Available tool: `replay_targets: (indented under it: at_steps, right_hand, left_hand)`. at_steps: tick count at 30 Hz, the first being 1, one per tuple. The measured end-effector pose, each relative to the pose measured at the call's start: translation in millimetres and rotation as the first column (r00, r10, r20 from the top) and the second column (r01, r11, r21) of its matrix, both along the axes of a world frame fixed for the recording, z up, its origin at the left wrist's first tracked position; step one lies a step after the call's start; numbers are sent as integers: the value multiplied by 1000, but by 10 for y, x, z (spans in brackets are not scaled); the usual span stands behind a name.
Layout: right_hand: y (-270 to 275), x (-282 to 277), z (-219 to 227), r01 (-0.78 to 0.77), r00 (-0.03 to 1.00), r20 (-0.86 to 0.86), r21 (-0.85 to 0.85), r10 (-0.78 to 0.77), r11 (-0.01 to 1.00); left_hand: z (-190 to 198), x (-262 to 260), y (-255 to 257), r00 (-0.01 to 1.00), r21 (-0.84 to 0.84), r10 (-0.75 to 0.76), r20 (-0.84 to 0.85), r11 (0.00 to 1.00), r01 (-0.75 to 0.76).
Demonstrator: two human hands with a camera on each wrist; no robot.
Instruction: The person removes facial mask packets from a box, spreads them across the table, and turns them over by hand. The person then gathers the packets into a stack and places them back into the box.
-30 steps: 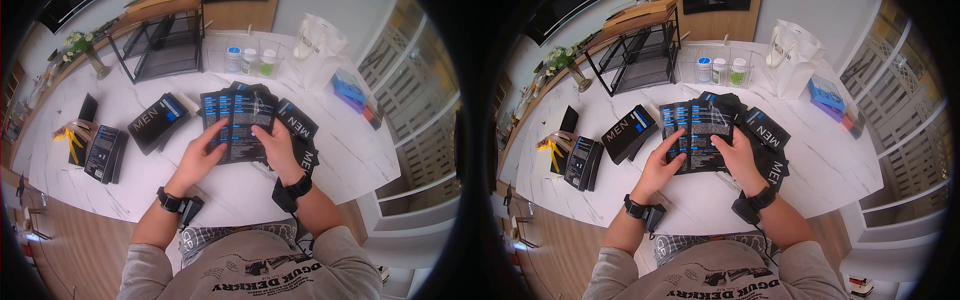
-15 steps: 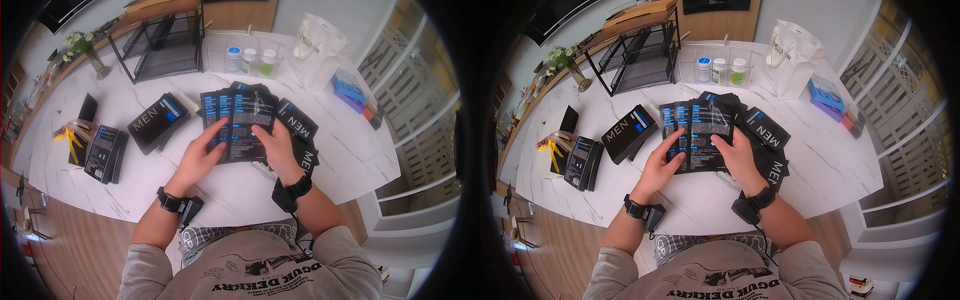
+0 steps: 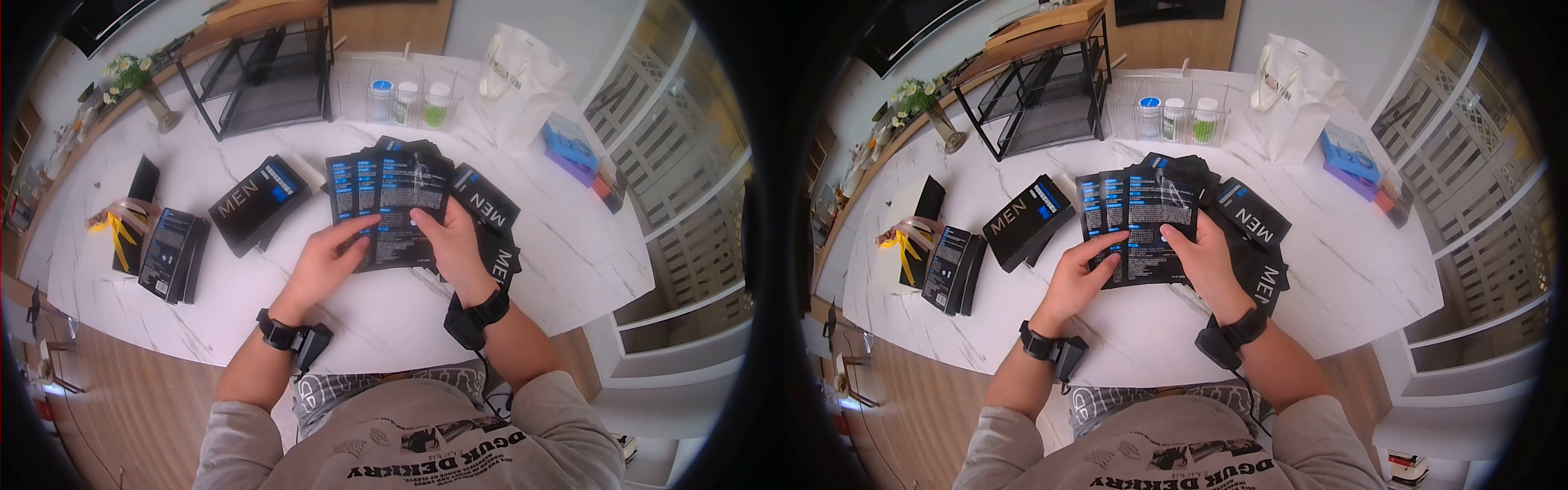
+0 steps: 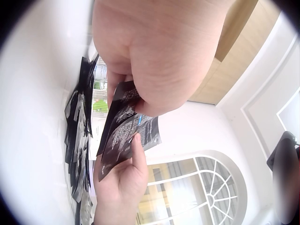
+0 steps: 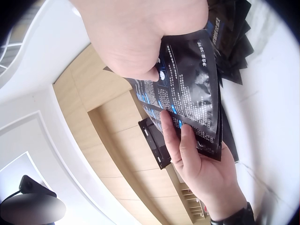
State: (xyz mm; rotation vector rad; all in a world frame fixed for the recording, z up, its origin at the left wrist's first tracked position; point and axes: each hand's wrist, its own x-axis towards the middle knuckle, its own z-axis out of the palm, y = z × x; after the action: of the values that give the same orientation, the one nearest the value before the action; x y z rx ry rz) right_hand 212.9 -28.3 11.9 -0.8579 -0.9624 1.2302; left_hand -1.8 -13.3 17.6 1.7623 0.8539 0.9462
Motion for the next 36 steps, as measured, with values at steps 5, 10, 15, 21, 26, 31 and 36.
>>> replay_targets:
  at_steps: [5, 10, 15, 21, 26, 31, 36]
  right_hand:
    - [12, 13, -6, -5, 1000, 14, -6, 5, 1000]
    - [20, 32, 9, 5, 998, 64, -34, -3, 999]
    - [-1, -13, 104, 0, 1000, 20, -5, 0, 1000]
    - [32, 184, 134, -205, 975, -104, -104, 194, 973]
    - [66, 320, 53, -365, 923, -187, -137, 337, 921]
    - [49, 266, 75, -333, 933, -192, -140, 305, 932]
    - [59, 302, 43, -367, 920, -201, -147, 336, 918]
  left_hand:
    - [76, 17, -26, 1000, -80, 8, -7, 997, -8]
    - [-25, 2, 1, 999, -26, 24, -31, 999, -25]
    - [-8, -86, 32, 999, -108, -17, 45, 994, 22]
    - [-45, -107, 85, 965, -265, -1, 263, 961, 73]
    - [64, -114, 113, 850, -543, 174, 497, 826, 148]
    - [53, -115, 139, 851, -543, 159, 501, 823, 166]
    - [2, -127, 174, 822, -521, 135, 554, 826, 216]
